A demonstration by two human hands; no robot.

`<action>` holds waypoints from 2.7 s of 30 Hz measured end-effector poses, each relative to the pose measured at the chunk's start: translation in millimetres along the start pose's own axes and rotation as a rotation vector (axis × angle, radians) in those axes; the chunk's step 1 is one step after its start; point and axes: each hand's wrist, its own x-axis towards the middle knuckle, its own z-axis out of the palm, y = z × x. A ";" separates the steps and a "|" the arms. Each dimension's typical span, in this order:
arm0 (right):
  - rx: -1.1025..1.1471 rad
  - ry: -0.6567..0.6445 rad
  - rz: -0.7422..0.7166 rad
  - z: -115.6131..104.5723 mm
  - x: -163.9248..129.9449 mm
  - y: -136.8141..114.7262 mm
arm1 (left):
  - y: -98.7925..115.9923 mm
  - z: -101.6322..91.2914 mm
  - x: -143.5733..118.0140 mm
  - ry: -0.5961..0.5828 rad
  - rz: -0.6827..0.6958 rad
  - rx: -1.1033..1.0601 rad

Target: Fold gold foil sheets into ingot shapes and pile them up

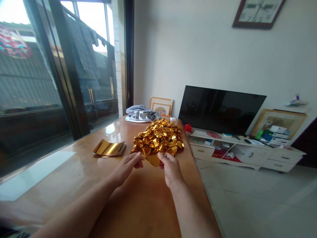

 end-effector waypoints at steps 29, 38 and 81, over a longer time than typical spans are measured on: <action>-0.289 -0.220 -0.128 11.9 -14.0 6.2 | -16.5 6.6 2.1 -0.114 -0.006 -0.110; -0.332 -0.236 -0.138 11.0 -13.2 9.5 | -2.7 12.7 -3.4 -0.158 -0.070 -0.228; -0.178 -0.305 0.025 11.5 -18.6 0.5 | 7.4 9.4 -9.9 -0.233 -0.078 -0.129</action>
